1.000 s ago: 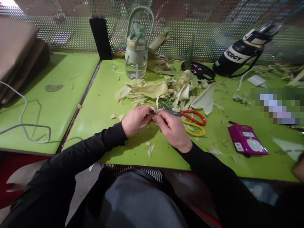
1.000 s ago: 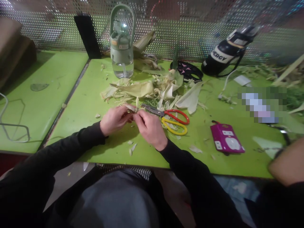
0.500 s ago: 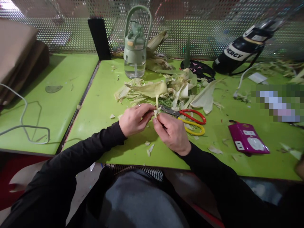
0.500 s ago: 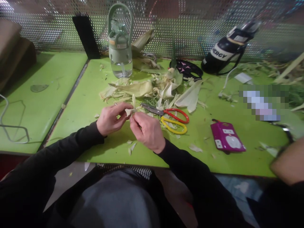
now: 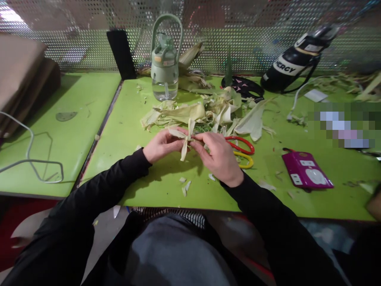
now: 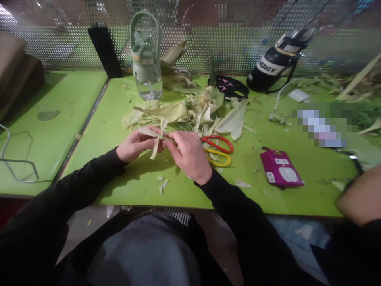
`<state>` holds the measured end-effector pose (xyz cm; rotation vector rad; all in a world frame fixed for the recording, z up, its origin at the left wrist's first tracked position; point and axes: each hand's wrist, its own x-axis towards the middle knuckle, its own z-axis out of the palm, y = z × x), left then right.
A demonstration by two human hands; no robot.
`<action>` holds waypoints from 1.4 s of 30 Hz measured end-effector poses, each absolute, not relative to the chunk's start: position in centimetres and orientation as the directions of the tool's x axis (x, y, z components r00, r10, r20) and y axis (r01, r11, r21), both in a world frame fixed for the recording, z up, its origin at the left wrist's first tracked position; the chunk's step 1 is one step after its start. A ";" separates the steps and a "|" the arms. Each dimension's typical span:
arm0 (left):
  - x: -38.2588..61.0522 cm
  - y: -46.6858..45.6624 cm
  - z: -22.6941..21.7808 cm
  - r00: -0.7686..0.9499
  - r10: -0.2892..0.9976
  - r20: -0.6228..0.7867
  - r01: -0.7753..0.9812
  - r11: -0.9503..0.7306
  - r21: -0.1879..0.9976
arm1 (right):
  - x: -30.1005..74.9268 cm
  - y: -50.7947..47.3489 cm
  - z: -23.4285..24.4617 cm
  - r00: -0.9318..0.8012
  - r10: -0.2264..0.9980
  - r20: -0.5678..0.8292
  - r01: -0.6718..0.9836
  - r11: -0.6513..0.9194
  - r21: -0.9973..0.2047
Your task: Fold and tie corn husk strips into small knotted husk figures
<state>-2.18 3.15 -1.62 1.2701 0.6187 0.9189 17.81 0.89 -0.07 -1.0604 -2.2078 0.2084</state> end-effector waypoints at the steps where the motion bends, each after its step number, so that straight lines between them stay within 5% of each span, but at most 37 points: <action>1: -2.1 3.1 -1.6 0.523 0.846 0.098 -0.233 0.031 0.972 | 17.8 0.8 -0.1 -0.455 0.740 0.496 0.629 0.661 -0.410; 12: -0.5 0.0 -0.8 0.471 0.868 0.159 -0.264 -0.033 0.964 | 17.4 -1.4 1.7 -0.567 0.516 0.641 0.573 0.807 -0.143; 23: -1.1 0.4 -0.3 0.499 0.856 0.133 -0.270 0.008 0.963 | 17.1 -1.6 1.2 -0.589 0.464 0.661 0.514 0.847 -0.137; 26: -1.6 1.4 -0.4 0.526 0.842 0.120 -0.225 0.001 0.974 | 17.3 -1.4 1.2 -0.545 0.540 0.642 0.529 0.815 -0.237; 33: -2.3 2.7 -0.7 0.435 0.889 0.145 -0.095 -0.115 0.989 | 17.7 -0.1 1.4 -0.210 0.920 0.330 0.348 0.386 -0.854; 42: -2.3 2.4 -0.8 0.596 0.797 -0.099 -0.208 0.272 0.940 | 17.8 0.7 0.7 -0.235 0.935 0.266 0.283 0.328 -0.901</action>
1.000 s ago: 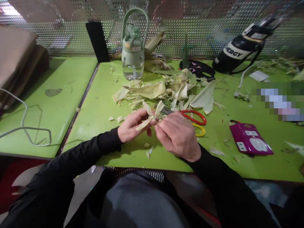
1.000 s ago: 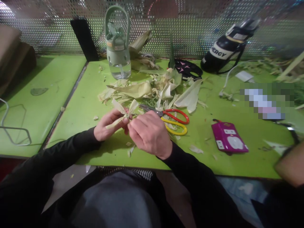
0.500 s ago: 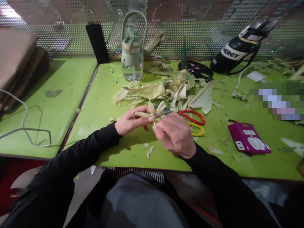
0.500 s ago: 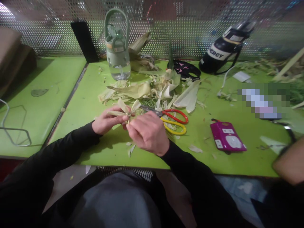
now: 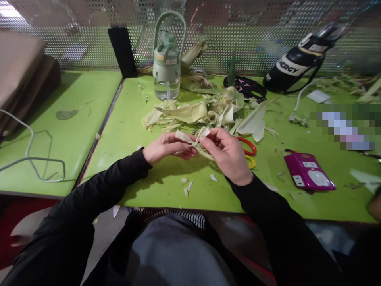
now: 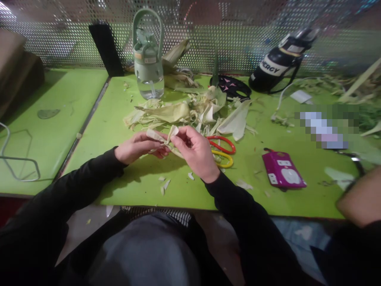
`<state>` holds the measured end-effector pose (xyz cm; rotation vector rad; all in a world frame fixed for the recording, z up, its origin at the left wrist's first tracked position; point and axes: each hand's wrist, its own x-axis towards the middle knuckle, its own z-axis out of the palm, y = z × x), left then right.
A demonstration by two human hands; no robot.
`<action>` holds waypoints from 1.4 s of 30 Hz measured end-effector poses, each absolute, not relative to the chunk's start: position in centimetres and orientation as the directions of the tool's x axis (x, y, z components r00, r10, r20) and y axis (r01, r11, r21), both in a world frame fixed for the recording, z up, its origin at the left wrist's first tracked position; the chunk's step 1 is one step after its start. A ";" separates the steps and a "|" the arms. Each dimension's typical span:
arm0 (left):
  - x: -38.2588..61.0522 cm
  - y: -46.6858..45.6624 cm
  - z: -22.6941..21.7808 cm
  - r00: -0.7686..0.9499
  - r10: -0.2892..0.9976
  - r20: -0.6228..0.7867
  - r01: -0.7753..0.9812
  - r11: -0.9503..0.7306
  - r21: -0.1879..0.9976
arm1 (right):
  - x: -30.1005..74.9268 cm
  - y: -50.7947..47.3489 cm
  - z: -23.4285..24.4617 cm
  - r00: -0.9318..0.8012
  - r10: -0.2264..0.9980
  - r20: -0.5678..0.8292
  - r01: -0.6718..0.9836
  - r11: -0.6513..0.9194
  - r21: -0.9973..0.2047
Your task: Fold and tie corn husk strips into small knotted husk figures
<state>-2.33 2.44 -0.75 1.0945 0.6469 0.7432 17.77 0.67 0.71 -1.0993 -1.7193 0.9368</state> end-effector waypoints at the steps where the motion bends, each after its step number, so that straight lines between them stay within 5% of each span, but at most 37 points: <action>1: -2.3 2.4 -0.7 0.595 0.796 -0.108 -0.216 0.288 0.933 | 17.8 0.6 0.7 -0.233 0.932 0.278 0.292 0.339 -0.894; 11: -0.9 1.3 -0.3 0.484 0.866 -0.127 -0.031 0.162 0.986 | 17.3 0.1 0.6 -0.292 0.895 0.337 0.299 0.420 -0.857; 22: -0.3 0.6 -0.6 0.465 0.877 -0.119 -0.073 0.172 0.982 | 17.4 -0.3 0.2 -0.187 0.964 0.189 0.009 0.194 -0.981; 27: -0.2 1.1 -0.9 0.452 0.858 -0.245 -0.199 0.365 0.910 | 18.5 1.4 0.4 -0.220 0.957 0.191 0.262 0.247 -0.933; 31: -0.3 1.2 -0.6 0.462 0.822 -0.335 -0.234 0.477 0.847 | 18.9 1.8 0.8 -0.252 0.842 0.477 0.533 0.532 -0.658; 36: -0.2 0.8 -0.6 0.535 0.789 -0.302 -0.088 0.408 0.909 | 18.4 1.9 0.2 -0.475 0.693 0.542 0.579 0.710 -0.401; 38: -0.2 0.7 -0.7 0.547 0.787 -0.286 -0.095 0.397 0.913 | 18.3 1.9 -0.1 -0.474 0.699 0.535 0.567 0.707 -0.423; 42: -0.1 0.7 -0.9 0.547 0.778 -0.307 -0.147 0.451 0.880 | 18.2 1.9 -0.1 -0.379 0.830 0.409 0.518 0.557 -0.649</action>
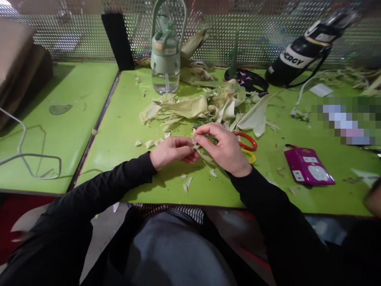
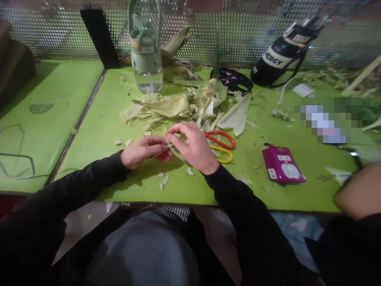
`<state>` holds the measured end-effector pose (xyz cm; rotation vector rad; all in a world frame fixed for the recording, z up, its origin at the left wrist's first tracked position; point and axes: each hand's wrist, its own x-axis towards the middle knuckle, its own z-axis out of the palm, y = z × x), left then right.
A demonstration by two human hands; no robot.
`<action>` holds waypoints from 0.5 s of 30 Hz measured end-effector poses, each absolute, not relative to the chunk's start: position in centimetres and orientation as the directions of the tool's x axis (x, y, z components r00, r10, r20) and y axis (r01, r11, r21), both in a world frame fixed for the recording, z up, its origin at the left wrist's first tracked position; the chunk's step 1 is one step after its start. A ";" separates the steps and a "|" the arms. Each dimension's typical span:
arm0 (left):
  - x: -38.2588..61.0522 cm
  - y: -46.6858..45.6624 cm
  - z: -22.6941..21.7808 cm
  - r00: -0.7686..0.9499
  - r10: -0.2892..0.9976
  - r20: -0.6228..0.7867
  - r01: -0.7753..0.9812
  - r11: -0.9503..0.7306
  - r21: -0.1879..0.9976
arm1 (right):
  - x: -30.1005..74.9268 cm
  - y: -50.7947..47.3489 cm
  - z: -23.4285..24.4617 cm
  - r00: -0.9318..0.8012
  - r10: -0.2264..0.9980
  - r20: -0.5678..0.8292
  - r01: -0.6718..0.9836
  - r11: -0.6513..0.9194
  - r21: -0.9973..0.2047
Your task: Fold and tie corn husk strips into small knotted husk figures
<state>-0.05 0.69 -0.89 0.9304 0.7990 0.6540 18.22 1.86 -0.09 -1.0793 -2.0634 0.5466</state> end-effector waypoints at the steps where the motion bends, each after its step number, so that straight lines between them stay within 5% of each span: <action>1: 0.0 0.7 -0.9 0.544 0.779 -0.311 -0.146 0.453 0.879 | 18.2 1.8 0.0 -0.363 0.854 0.372 0.498 0.516 -0.697; 15: 1.1 -0.6 -2.4 0.483 0.854 -0.191 -0.115 0.278 0.954 | 17.4 0.8 -0.6 -0.317 0.906 0.280 0.402 0.396 -0.825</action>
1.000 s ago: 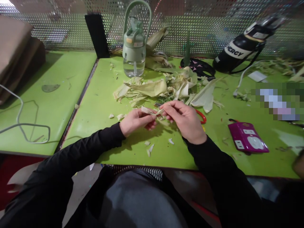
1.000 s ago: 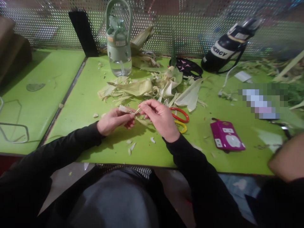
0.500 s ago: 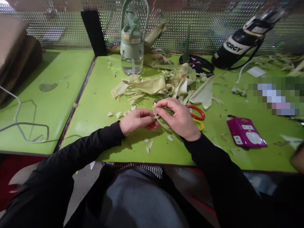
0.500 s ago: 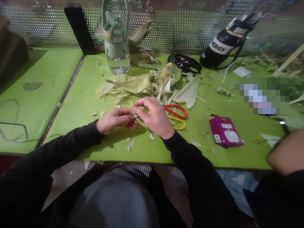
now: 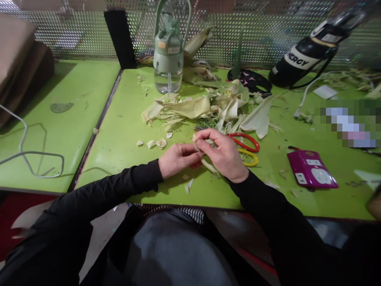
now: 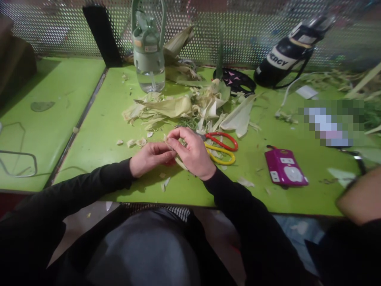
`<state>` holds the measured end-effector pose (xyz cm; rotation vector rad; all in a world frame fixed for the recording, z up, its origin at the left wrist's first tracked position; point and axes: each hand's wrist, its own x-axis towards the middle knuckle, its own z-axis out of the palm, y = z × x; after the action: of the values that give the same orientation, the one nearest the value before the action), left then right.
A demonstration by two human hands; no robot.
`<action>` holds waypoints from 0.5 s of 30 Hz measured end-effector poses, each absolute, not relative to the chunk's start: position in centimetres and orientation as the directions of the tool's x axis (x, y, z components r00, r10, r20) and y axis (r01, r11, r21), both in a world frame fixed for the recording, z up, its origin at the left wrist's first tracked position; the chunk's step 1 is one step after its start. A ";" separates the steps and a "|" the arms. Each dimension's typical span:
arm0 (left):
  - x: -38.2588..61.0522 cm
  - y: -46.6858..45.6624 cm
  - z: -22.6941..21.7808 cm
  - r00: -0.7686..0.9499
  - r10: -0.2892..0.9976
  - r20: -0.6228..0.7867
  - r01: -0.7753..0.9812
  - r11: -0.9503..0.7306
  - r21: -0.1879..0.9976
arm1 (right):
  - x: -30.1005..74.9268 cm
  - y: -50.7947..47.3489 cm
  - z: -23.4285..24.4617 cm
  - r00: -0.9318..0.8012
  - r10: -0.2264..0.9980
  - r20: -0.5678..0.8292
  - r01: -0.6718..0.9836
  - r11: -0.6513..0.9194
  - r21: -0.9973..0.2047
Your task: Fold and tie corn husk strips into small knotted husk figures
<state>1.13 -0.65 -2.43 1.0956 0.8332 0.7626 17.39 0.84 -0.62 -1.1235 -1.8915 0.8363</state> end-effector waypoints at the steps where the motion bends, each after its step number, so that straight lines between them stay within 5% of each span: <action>1: 1.3 -0.7 -2.5 0.484 0.852 -0.199 -0.121 0.291 0.949 | 17.4 0.9 -0.6 -0.319 0.908 0.272 0.400 0.389 -0.830; 5: 1.4 -0.3 -2.7 0.474 0.836 -0.276 -0.190 0.403 0.895 | 17.5 1.6 -0.5 -0.326 0.910 0.256 0.392 0.376 -0.840; 11: 1.0 0.7 -1.6 0.307 0.900 -0.310 -0.439 0.423 0.793 | 18.4 2.0 0.0 -0.099 0.740 0.665 0.613 0.572 -0.545; 15: 1.1 0.8 -1.4 0.213 0.923 -0.321 -0.496 0.385 0.778 | 17.8 1.4 -0.6 -0.311 0.801 0.512 0.601 0.583 -0.547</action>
<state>1.08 0.76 -1.42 0.5899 0.8753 1.0681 17.80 1.41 -0.62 -1.1135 -2.0318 0.3251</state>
